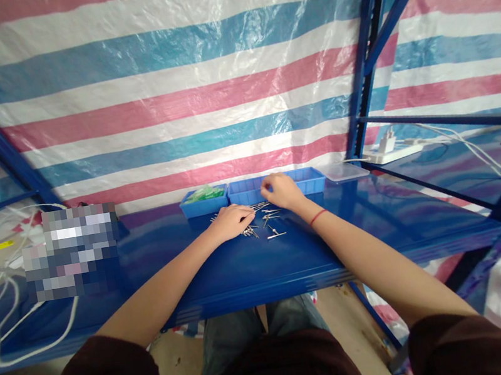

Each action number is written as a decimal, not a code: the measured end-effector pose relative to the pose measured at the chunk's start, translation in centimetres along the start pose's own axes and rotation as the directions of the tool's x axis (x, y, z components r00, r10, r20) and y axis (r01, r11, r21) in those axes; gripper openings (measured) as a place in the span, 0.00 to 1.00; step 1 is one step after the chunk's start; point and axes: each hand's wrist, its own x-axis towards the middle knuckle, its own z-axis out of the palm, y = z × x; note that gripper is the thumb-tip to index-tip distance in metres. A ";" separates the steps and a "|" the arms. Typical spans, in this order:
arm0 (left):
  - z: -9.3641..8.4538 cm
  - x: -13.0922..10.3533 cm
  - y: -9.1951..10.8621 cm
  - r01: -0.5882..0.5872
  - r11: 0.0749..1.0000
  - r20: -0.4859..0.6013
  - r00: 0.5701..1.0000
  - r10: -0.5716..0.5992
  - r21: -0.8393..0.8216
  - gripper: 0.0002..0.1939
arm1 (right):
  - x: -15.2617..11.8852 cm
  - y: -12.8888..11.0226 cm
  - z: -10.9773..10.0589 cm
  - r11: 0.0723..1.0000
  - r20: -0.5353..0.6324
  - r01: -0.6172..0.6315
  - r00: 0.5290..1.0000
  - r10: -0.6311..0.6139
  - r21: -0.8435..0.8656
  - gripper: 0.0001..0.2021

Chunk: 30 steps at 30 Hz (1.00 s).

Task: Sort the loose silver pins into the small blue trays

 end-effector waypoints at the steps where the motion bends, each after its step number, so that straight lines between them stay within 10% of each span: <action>1: -0.1 0.0 0.0 -0.021 0.999 0.029 0.999 0.020 0.036 0.10 | 0.0 -0.3 0.2 0.999 0.076 0.039 0.996 -0.040 0.023 0.08; 9: -0.3 0.1 -0.3 -0.051 0.995 0.087 0.995 0.044 0.087 0.11 | -0.8 -0.2 2.5 0.991 0.354 0.117 0.926 -0.135 0.071 0.09; 21: -1.0 0.2 0.2 0.124 0.992 -0.083 0.989 -0.126 -0.025 0.04 | -0.7 -2.4 1.9 0.947 0.157 0.052 0.982 -0.107 0.318 0.05; 30: -0.4 0.5 -0.1 0.091 0.939 -0.105 0.986 -0.133 -0.332 0.06 | -0.4 -2.5 1.8 0.677 0.134 -0.187 0.982 0.131 0.712 0.14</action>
